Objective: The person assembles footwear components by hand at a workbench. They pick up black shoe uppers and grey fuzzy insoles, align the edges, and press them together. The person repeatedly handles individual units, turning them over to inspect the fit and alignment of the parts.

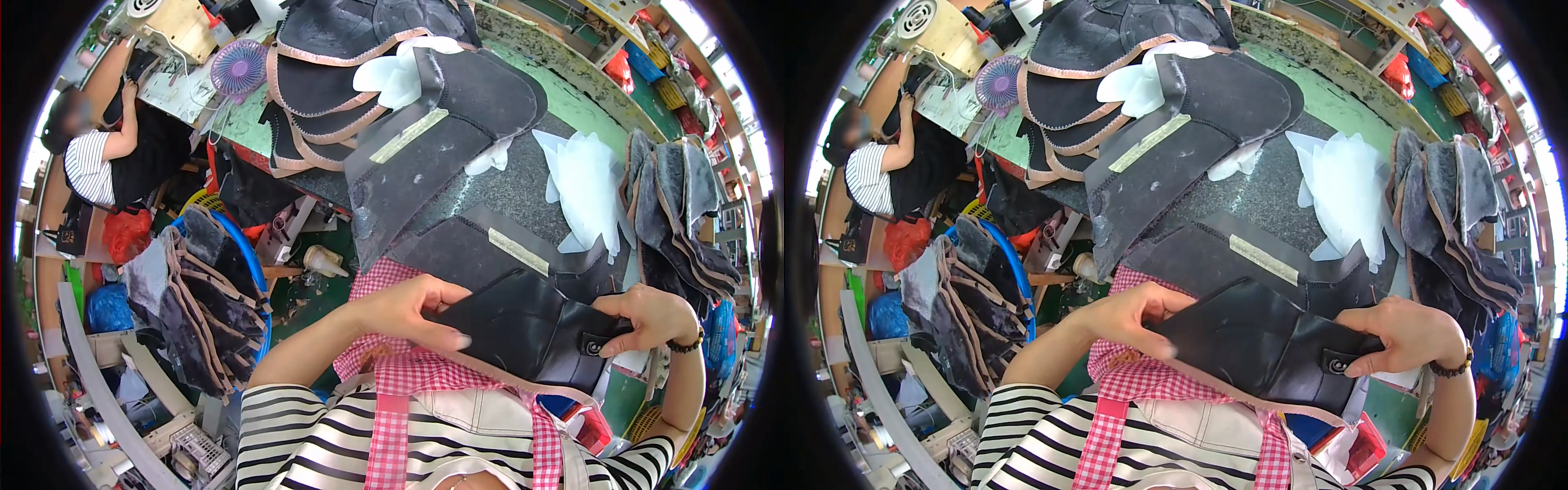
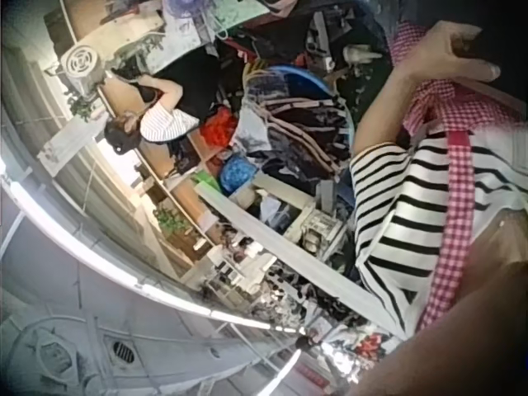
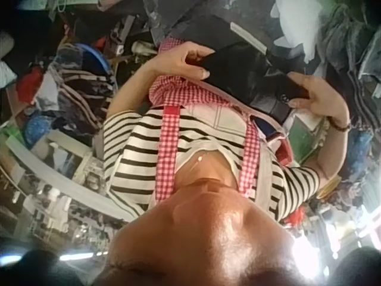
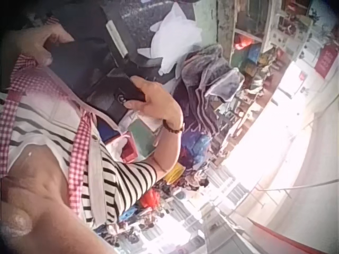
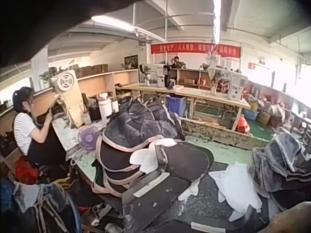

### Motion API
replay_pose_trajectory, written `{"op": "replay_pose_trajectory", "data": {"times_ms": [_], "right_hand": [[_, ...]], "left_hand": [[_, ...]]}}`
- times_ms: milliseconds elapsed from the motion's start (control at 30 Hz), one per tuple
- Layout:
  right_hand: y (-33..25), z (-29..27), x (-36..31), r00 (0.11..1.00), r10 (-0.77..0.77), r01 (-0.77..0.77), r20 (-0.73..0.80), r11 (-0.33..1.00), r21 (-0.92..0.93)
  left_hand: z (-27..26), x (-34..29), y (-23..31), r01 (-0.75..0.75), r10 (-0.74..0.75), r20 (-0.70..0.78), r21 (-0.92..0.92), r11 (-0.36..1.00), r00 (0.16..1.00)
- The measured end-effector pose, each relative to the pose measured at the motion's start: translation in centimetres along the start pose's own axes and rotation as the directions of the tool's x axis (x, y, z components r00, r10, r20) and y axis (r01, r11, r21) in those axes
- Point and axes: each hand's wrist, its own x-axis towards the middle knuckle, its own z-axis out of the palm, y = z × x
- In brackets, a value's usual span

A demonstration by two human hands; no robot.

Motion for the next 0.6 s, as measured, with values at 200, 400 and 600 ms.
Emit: {"op": "replay_pose_trajectory", "data": {"times_ms": [200,400,600], "right_hand": [[0.2,-0.5,2.5,0.997,-0.032,0.029,0.073,0.999,0.034],[1.0,-2.5,4.9,0.994,-0.079,0.079,0.069,0.997,0.009],[5.1,-4.0,9.6,0.981,-0.023,-0.025,0.194,0.97,0.241]], "left_hand": [[0.4,0.3,-1.1,0.059,0.009,-0.276,0.24,0.969,0.961],[-0.3,0.7,1.2,0.135,-0.027,-0.42,0.229,0.964,0.907],[-4.6,3.9,2.1,0.348,-0.132,-0.487,0.385,0.855,0.863]]}}
